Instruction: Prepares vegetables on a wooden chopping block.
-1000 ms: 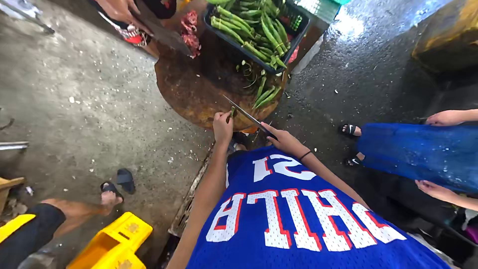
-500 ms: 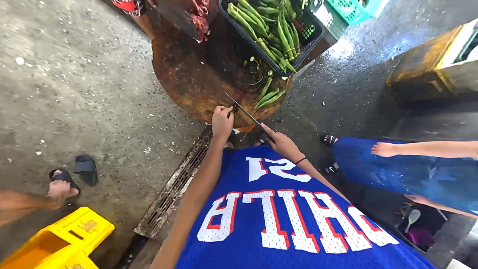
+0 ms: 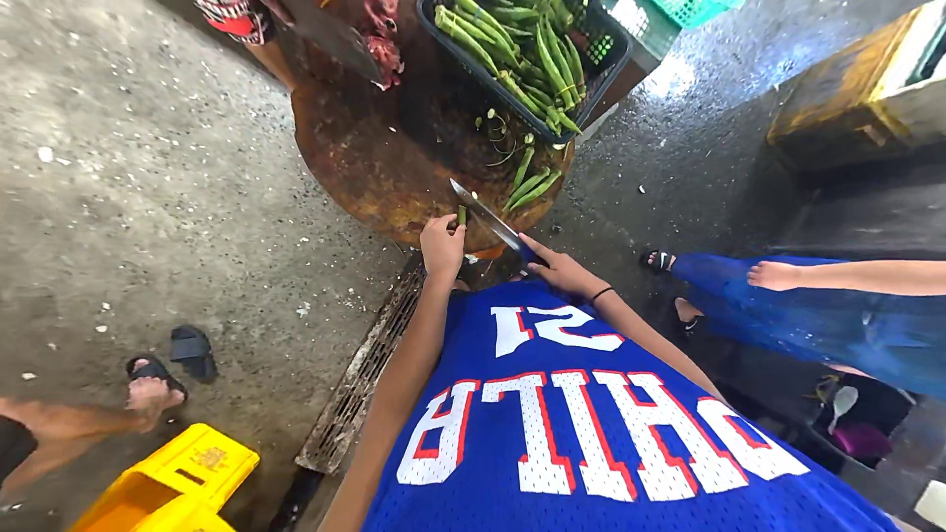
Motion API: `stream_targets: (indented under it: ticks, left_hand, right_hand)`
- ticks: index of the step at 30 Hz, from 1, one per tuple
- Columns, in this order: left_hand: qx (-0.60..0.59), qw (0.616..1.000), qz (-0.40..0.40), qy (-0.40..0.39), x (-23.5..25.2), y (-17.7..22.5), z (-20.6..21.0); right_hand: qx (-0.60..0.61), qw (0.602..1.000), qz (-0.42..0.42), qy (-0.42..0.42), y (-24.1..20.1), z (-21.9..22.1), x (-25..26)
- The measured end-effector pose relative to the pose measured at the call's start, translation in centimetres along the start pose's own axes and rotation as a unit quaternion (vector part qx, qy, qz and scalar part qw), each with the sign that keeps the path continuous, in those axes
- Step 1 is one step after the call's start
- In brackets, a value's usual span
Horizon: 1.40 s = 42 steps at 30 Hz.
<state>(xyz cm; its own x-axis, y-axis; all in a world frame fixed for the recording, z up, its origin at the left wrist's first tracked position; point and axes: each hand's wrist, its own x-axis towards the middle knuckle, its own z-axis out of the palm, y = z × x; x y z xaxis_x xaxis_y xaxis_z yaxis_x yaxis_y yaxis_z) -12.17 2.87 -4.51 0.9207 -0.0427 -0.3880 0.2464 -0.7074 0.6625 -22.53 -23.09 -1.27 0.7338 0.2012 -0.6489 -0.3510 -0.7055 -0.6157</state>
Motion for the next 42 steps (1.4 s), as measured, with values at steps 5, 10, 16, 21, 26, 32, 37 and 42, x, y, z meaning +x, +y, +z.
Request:
stream_targets:
  ticks: [5,10,16,21,26,32,37,42]
  left_hand:
    - [-0.012,1.000,-0.011,0.013,-0.3,0.7,1.4]
    - [-0.028,0.999,-0.026,0.025,-0.3,0.7,1.7]
    - [-0.045,0.998,-0.049,0.011,-0.7,0.7,1.1]
    - [-0.023,0.998,-0.063,0.020,-0.7,1.1,1.1]
    - [-0.014,0.998,-0.054,0.022,-0.7,1.1,1.3]
    - [-0.007,0.998,-0.049,0.029,-0.7,1.2,1.5]
    - [-0.009,0.998,-0.060,0.031,-0.6,1.3,1.5]
    - [-0.013,0.996,-0.068,0.050,-0.7,1.6,2.1]
  right_hand:
    - [-0.005,1.000,-0.003,0.009,-3.9,0.3,1.0]
    - [-0.003,1.000,-0.008,0.006,-5.7,1.0,1.7]
    - [0.003,1.000,-0.003,-0.016,-6.0,1.3,1.8]
    - [0.003,1.000,-0.006,-0.025,-5.5,1.8,2.6]
    - [0.006,1.000,-0.012,-0.025,-5.3,1.8,2.8]
    - [-0.003,1.000,-0.021,-0.011,-4.7,1.8,2.8]
    - [-0.012,1.000,-0.021,-0.019,-4.8,1.7,3.3]
    - [-0.020,1.000,-0.018,-0.015,-3.9,2.0,2.0]
